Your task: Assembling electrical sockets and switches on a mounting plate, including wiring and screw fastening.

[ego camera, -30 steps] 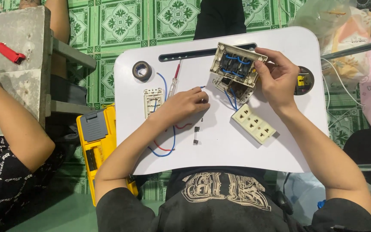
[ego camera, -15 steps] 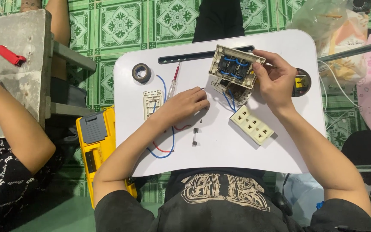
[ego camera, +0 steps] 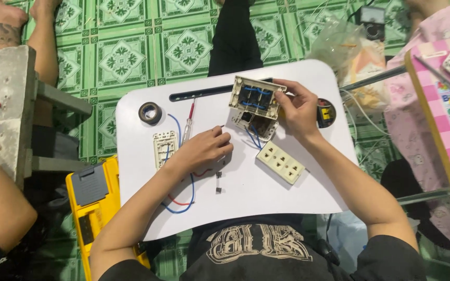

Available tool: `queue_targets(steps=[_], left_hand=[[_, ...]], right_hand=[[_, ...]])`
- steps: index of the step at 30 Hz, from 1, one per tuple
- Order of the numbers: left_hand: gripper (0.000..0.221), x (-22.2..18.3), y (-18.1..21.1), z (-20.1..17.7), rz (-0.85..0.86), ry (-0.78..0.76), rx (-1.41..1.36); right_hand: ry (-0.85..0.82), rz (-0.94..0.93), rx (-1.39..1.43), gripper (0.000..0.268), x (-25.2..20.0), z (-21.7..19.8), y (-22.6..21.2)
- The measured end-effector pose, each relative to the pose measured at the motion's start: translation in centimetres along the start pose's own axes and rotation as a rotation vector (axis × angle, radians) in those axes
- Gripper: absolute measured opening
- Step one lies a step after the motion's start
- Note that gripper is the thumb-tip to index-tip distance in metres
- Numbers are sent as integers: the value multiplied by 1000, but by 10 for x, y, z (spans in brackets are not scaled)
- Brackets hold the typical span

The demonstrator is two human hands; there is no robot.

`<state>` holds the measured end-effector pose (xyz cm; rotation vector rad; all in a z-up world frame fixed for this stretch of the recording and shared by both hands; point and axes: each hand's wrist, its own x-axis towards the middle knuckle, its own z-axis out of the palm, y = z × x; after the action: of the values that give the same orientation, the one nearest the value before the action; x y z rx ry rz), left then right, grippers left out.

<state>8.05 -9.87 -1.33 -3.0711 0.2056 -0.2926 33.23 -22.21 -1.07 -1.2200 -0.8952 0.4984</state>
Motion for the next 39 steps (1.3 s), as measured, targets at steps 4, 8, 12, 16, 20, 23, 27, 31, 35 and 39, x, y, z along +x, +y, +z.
queue_targets(steps=[4, 8, 12, 16, 20, 23, 27, 31, 35, 39], left_hand=[[11, -2, 1, 7, 36, 133, 29], [12, -2, 1, 7, 73, 215, 22], [9, -3, 1, 8, 93, 218, -5], [16, -7, -5, 21, 121, 131, 10], [20, -4, 1, -8, 91, 59, -17], [24, -2, 6, -20, 56, 15, -47], [22, 0, 5, -31, 53, 58, -82], [18, -1, 5, -23, 12, 85, -130], [16, -4, 7, -10, 6, 153, -90], [12, -3, 8, -12, -4, 124, -48]], right_hand=[[1, -9, 18, 28, 1, 1, 4], [30, 2, 35, 28, -1, 9, -8], [23, 4, 55, 26, -2, 12, -9], [29, -16, 45, 27, 0, 8, 0], [15, -26, 11, 27, -5, 5, -8], [7, -22, 16, 28, -3, 4, -2], [13, -15, 15, 27, -3, 5, -4], [-14, 5, 47, 27, -1, 11, -11], [-14, 45, 27, 27, -1, 9, -10], [-4, 78, -5, 27, -6, 11, -19]])
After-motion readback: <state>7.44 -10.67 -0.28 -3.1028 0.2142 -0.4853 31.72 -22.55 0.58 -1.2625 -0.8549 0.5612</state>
